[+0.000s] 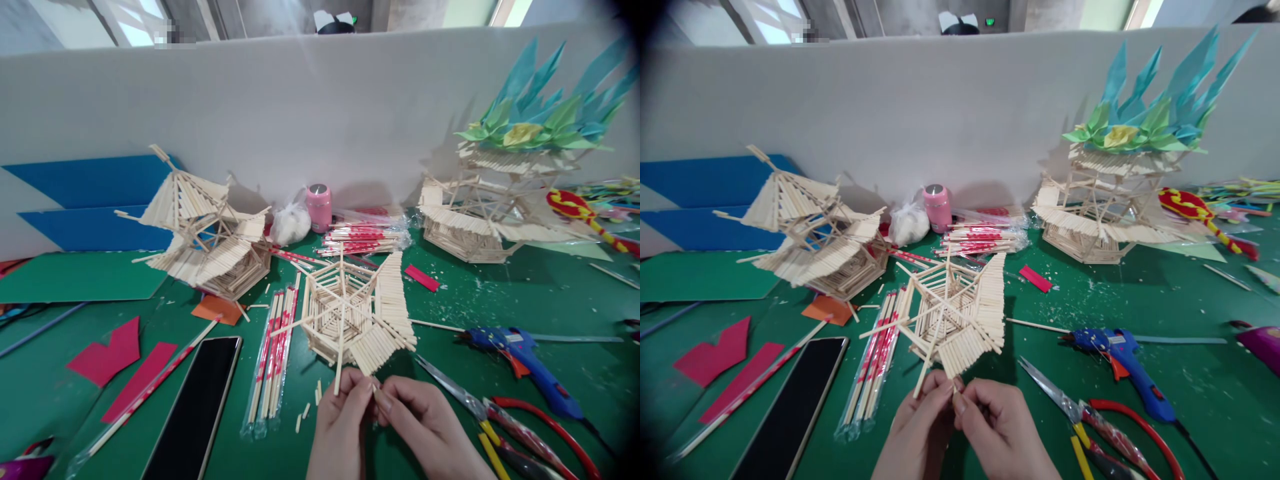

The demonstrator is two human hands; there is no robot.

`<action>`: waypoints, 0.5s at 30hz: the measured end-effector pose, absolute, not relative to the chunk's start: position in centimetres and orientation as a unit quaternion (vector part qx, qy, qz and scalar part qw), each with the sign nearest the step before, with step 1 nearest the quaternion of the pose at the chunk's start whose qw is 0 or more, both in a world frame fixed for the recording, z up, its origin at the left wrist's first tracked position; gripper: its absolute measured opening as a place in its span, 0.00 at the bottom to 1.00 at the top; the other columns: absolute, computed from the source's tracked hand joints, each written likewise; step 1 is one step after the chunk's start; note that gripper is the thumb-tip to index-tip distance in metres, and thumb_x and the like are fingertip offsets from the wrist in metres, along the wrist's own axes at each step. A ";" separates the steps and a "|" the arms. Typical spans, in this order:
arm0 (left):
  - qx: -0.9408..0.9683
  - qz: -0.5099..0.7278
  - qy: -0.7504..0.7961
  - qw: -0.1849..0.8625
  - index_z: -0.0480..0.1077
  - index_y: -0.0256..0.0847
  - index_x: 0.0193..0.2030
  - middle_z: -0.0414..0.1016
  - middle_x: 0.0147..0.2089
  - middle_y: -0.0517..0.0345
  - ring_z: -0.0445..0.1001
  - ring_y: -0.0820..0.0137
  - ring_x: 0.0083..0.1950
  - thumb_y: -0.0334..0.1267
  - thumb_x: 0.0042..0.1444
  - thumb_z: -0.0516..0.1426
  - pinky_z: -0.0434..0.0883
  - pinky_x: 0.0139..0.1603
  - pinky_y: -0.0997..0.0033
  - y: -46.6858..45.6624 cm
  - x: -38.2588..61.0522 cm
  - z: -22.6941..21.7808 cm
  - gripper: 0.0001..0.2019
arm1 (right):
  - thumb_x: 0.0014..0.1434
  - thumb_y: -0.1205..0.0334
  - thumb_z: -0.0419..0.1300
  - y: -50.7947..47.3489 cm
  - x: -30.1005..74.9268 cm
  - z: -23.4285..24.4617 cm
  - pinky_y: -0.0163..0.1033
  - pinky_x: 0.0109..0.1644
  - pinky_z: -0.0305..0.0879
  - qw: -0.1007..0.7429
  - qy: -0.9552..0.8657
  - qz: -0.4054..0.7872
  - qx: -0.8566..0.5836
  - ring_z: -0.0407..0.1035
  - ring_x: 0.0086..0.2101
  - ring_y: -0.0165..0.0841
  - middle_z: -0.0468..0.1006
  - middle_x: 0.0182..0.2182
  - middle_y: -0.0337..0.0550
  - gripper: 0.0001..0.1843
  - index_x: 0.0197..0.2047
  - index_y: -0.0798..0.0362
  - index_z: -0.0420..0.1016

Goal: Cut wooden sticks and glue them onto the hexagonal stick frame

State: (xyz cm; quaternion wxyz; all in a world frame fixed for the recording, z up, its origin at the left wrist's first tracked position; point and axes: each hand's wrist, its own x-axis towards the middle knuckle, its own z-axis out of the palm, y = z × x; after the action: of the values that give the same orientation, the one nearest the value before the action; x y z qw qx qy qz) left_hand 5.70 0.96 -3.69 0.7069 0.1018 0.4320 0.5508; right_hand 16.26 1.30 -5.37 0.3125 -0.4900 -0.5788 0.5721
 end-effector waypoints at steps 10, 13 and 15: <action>0.111 0.545 0.426 0.714 0.65 0.37 0.17 0.66 0.16 0.63 0.61 0.75 0.22 0.33 0.42 0.60 0.58 0.26 0.77 1.0 5.6 -4.3 0.09 | 0.57 0.49 0.47 1.3 16.2 -5.2 0.31 0.26 0.53 0.314 -0.578 0.572 -0.490 0.54 0.23 0.27 0.59 0.19 0.35 0.20 0.21 0.54 0.61; 0.105 0.545 0.427 0.714 0.65 0.37 0.17 0.65 0.16 0.62 0.60 0.75 0.22 0.33 0.41 0.59 0.58 0.25 0.77 1.1 5.7 -4.4 0.08 | 0.57 0.48 0.47 1.2 16.2 -5.3 0.31 0.26 0.53 0.314 -0.578 0.571 -0.491 0.54 0.23 0.27 0.59 0.19 0.35 0.20 0.21 0.54 0.61; 0.102 0.546 0.427 0.714 0.65 0.37 0.16 0.65 0.16 0.62 0.60 0.75 0.22 0.33 0.41 0.59 0.58 0.25 0.77 1.1 5.7 -4.4 0.08 | 0.57 0.49 0.46 1.1 16.3 -5.3 0.31 0.27 0.53 0.315 -0.577 0.569 -0.493 0.54 0.23 0.27 0.59 0.19 0.35 0.20 0.21 0.54 0.61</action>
State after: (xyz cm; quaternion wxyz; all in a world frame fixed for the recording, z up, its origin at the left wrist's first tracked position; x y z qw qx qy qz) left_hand 5.71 1.08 -4.39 0.7139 0.1022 0.4265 0.5459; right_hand 16.25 1.12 -5.32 0.3155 -0.4931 -0.5775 0.5691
